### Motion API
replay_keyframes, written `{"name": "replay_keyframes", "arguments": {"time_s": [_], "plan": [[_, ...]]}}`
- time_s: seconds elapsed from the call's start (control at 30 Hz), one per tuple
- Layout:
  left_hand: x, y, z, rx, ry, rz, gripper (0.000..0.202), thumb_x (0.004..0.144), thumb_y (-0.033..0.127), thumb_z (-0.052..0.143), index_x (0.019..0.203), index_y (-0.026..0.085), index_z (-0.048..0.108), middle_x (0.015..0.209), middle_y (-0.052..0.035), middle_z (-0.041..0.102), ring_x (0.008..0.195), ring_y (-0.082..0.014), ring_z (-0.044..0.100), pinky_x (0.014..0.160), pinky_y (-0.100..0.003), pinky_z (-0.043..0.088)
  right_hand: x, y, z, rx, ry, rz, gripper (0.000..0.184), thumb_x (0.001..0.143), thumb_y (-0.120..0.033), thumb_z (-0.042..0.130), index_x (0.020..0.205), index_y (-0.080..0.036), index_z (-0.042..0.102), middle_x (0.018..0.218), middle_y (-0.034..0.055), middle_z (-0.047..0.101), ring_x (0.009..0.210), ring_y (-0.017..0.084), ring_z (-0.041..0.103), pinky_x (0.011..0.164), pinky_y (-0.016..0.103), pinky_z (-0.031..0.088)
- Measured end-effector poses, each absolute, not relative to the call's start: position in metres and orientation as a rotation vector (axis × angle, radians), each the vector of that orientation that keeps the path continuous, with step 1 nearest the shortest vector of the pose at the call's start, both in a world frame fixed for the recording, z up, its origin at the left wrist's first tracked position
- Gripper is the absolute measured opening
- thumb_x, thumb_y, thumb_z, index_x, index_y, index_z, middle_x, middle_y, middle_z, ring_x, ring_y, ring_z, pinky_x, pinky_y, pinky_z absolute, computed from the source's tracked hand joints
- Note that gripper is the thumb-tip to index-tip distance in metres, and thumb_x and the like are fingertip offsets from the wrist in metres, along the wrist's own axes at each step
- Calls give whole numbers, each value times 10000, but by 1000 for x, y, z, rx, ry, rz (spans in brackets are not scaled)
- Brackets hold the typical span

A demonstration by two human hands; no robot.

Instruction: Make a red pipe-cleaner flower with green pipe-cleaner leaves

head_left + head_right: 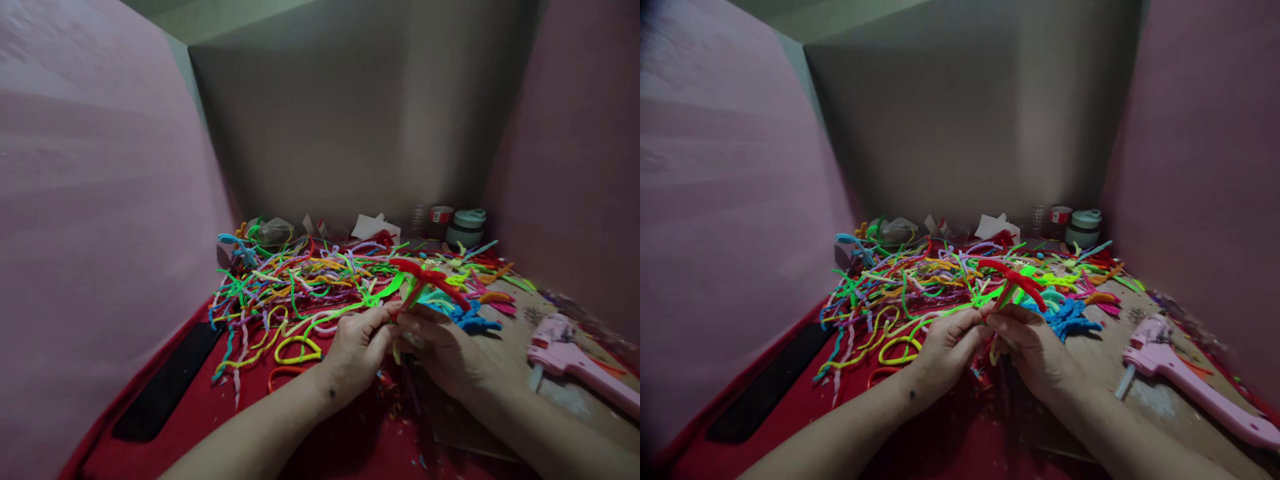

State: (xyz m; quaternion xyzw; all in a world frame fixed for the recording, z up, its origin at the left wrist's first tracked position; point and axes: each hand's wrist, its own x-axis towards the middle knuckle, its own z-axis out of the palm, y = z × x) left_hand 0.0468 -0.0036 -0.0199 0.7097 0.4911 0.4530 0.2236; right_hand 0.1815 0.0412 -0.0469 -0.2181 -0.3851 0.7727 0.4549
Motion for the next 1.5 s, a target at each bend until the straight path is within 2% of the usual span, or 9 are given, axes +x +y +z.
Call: {"name": "replay_keyframes", "arguments": {"time_s": [0.23,0.4,0.5,0.6,0.7,0.83,1.0,1.13,1.5], "plan": [[41,-2,-30,2345,1383,1270,299,858,155,428,1109,132,589,775,-52,659,659,-124,595,642,-219,455,179,38,-48,-569,-901,1896,152,598,-195,750,743,-198,704,623,-12,595,487,65,435,452,199,363],[37,-2,-34,2576,1428,1190,318,873,153,371,1119,91,564,741,-79,644,633,-150,582,609,-254,450,176,36,-45,-598,-919,1857,155,588,-227,756,730,-197,703,655,-4,611,481,66,401,435,205,327],[40,-4,-29,2421,1402,1217,313,878,159,363,1115,133,566,744,-59,639,648,-134,582,630,-234,443,175,36,-45,-580,-947,1851,158,599,-228,749,745,-199,698,663,-4,614,480,71,395,443,215,329],[44,-6,-19,2122,1403,1205,216,864,188,412,835,174,625,643,-9,577,607,-108,535,614,-211,413,176,38,-46,-571,-969,1841,135,628,-218,733,755,-200,692,633,-17,597,476,67,394,464,219,332],[47,-7,-10,1728,1305,1153,236,834,229,461,625,163,547,529,31,468,473,-72,424,493,-193,358,179,39,-47,-567,-963,1878,141,636,-224,732,768,-201,687,635,-15,603,514,80,443,479,217,333],[46,-5,-6,1303,1081,1030,235,810,308,495,669,134,565,467,57,442,327,-32,335,352,-172,257,182,39,-44,-488,-998,1950,127,645,-227,728,757,-188,683,632,-7,599,552,94,480,511,225,351],[43,-4,-8,1086,868,984,198,764,305,581,696,119,574,474,52,487,312,-18,374,320,-147,238,187,38,-41,-450,-1001,1954,105,626,-227,740,647,-169,655,568,-25,537,511,70,437,516,221,348],[42,-4,-7,935,707,973,211,709,307,656,756,110,594,443,61,474,280,-14,332,306,-147,209,188,36,-39,-414,-1066,1952,99,651,-253,712,638,-177,650,533,-25,502,503,78,434,523,230,356],[34,0,-15,911,527,872,214,763,300,613,720,91,624,420,58,443,261,-24,308,312,-179,320,187,34,-30,-391,-1133,1966,36,635,-204,698,638,-174,678,551,-4,559,517,88,432,525,231,356]]}}
